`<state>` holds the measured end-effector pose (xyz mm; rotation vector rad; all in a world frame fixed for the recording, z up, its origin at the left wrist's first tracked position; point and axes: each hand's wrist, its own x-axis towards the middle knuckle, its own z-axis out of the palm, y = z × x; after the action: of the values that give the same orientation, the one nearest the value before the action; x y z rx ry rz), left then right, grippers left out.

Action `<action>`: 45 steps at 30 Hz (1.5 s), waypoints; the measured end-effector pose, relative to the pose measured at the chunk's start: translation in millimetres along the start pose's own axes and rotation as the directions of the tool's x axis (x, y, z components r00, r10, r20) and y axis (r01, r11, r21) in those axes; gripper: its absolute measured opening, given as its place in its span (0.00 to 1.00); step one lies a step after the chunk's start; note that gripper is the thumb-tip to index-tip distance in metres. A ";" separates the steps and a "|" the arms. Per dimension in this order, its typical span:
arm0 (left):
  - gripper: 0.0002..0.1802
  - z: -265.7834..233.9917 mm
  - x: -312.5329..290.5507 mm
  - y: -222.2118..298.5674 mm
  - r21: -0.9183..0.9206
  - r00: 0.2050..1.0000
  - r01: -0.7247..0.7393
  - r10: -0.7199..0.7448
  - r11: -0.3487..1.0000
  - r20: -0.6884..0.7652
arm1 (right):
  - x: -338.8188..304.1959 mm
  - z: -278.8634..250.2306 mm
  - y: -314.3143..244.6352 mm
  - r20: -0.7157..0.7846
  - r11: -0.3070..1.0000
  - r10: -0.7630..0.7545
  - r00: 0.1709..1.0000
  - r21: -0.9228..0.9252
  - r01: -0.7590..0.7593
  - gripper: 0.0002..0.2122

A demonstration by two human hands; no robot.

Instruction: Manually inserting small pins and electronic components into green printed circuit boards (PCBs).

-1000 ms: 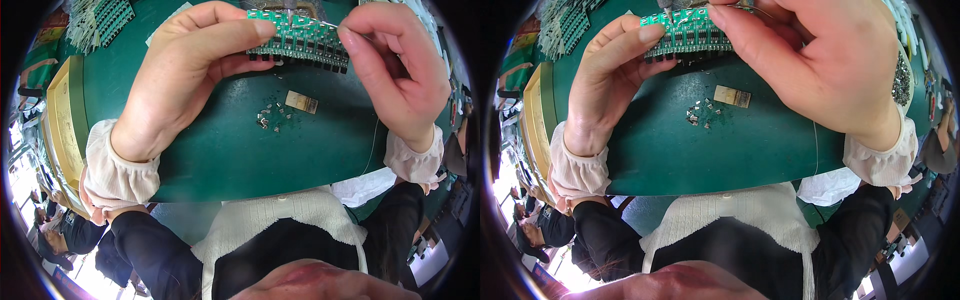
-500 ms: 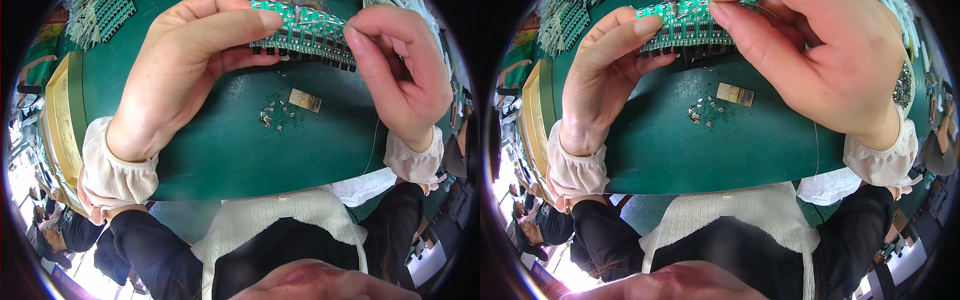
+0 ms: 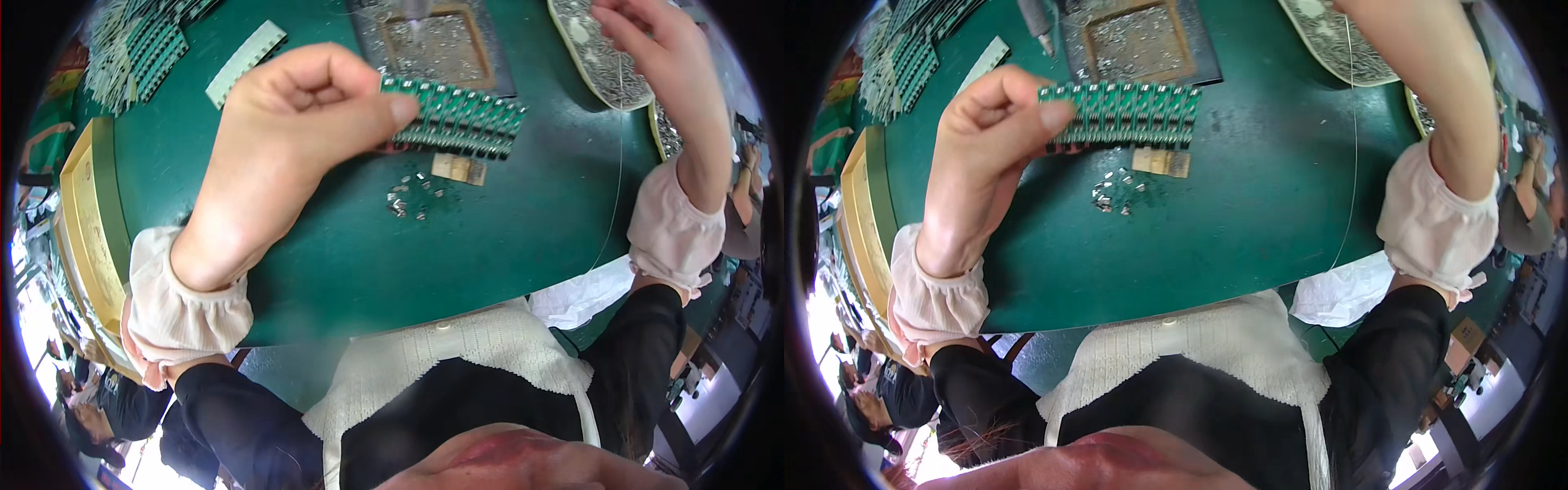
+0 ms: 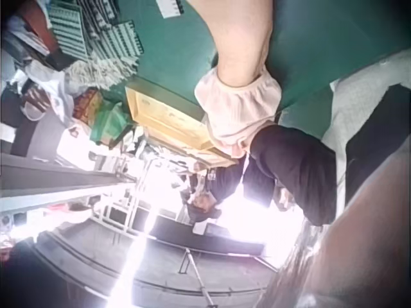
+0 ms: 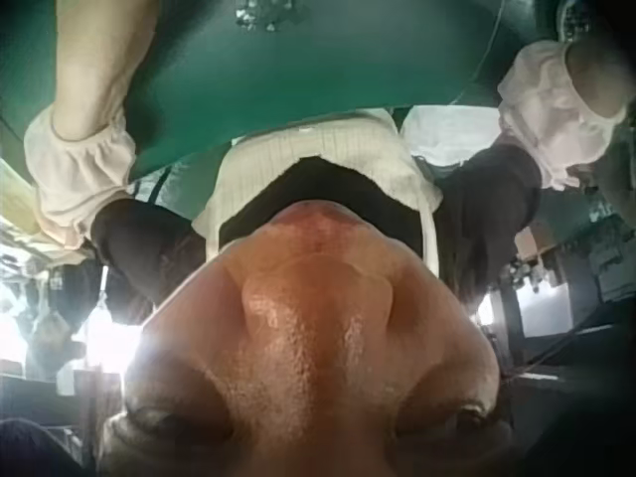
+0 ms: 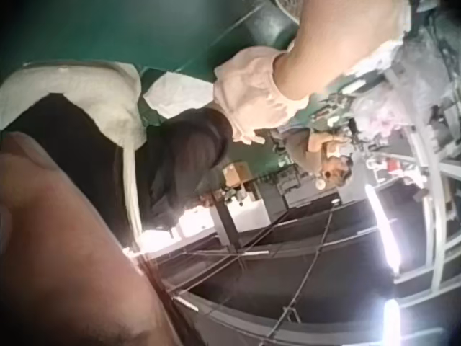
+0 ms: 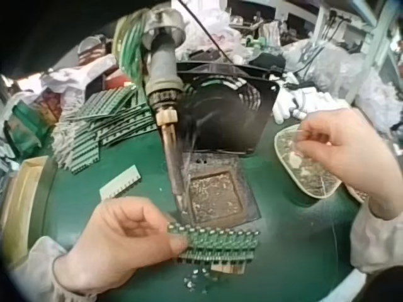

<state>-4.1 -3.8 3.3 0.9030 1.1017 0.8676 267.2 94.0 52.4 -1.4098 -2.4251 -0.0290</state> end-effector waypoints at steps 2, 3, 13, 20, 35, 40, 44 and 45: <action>0.06 6.6 -2.9 -2.9 -0.007 0.999 -0.041 0.041 0.999 0.006 | 5.9 0.4 8.1 0.012 0.998 0.023 1.000 -0.053 -0.023 0.07; 0.07 9.6 -3.8 -3.4 -0.008 0.997 -0.074 0.074 0.997 0.005 | 12.1 3.6 16.8 0.098 0.996 0.027 0.995 -0.089 -0.018 0.06; 0.07 16.0 -12.9 -6.9 0.161 0.992 -0.117 0.108 0.980 0.064 | 20.0 46.4 50.8 0.195 0.958 -0.119 0.973 -0.234 0.164 0.04; 0.11 10.1 -4.5 -11.4 0.458 0.747 -0.665 0.551 0.590 0.374 | 12.6 20.5 39.3 0.144 0.981 -0.085 0.986 -0.160 0.108 0.07; 0.22 8.2 -11.8 -14.2 0.644 0.296 -0.701 0.697 -0.305 0.653 | -12.6 17.0 -32.0 0.377 0.495 -0.405 0.833 0.856 -0.147 0.05; 0.22 9.1 -10.3 -13.0 0.637 0.276 -0.701 0.701 -0.321 0.658 | -16.1 20.6 -30.8 0.352 0.561 -0.418 0.838 0.825 -0.067 0.05; 0.21 8.9 -8.4 -15.0 0.623 0.271 -0.721 0.703 -0.304 0.657 | -14.8 22.6 -26.8 0.390 0.555 -0.431 0.813 0.825 -0.102 0.06; 0.21 9.2 -8.6 -15.7 0.625 0.273 -0.719 0.703 -0.304 0.657 | -14.7 22.8 -26.5 0.405 0.550 -0.426 0.809 0.826 -0.124 0.06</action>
<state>4.8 -19.2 -6.3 2.9016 0.8062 1.1875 245.1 72.3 30.5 -0.7563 -2.3593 1.5205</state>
